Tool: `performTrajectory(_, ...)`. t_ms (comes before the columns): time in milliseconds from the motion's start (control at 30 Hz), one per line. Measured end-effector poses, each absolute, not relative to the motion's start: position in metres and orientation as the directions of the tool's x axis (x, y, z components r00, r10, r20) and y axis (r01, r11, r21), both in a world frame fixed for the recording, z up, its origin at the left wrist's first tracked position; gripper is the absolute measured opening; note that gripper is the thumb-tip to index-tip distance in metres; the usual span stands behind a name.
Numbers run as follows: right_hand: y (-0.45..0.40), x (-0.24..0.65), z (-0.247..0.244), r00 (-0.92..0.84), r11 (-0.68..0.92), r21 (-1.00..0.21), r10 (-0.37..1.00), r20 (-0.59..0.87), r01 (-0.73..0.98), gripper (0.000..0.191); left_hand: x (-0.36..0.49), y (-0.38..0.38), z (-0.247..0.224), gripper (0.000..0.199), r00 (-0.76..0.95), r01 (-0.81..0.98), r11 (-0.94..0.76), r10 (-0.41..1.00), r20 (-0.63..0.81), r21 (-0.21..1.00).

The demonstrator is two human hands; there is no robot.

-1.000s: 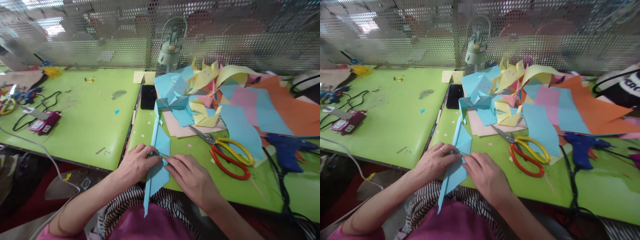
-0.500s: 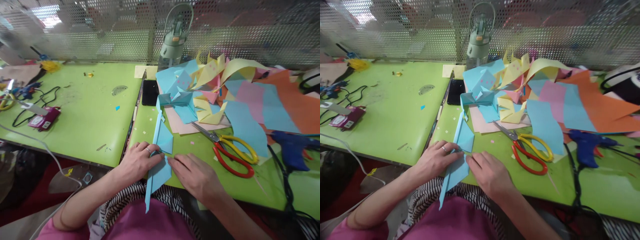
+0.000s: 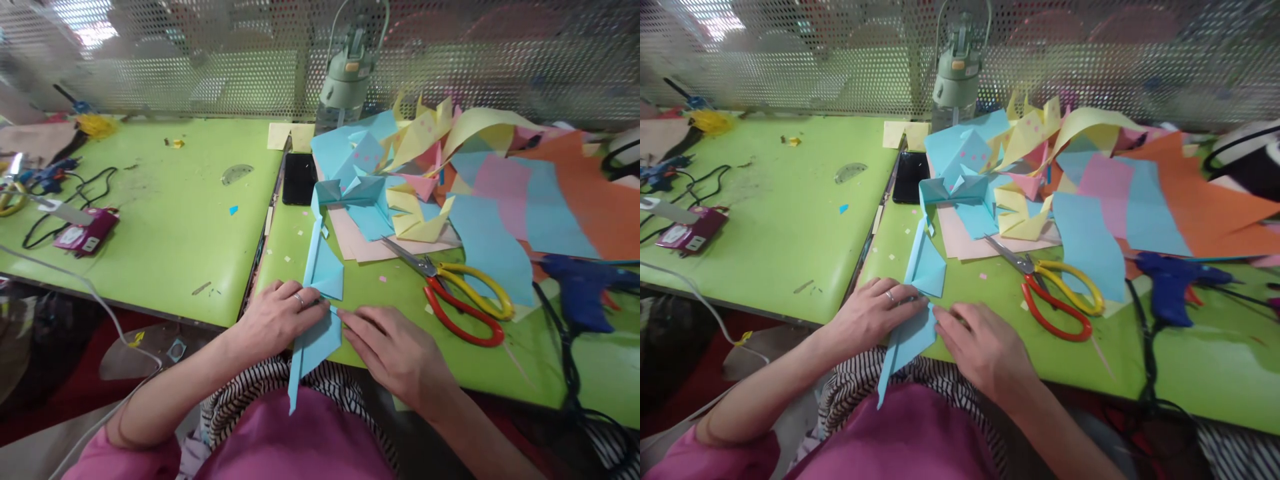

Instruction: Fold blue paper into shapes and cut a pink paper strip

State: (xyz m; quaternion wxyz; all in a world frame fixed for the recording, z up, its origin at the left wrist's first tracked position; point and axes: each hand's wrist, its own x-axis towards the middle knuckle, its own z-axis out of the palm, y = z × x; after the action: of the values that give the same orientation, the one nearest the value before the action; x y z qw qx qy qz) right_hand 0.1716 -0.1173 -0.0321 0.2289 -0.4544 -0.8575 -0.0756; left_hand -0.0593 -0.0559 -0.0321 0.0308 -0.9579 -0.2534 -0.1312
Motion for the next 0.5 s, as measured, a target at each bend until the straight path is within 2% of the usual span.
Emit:
performTrajectory(233,-0.1174,0.1747,-0.0348,-0.516,0.595,-0.011,0.705,0.486,0.804,0.021,-0.0607,-0.0578,-0.0316,0.033,0.854,0.473,-0.881,0.457,0.247,-0.008)
performTrajectory(500,-0.1182,0.1745,-0.033,-0.467,0.553,-0.077,0.763,0.447,0.83,0.025,-0.0596,-0.0576,-0.0317,0.032,0.859,0.472,-0.881,0.452,0.239,-0.029)
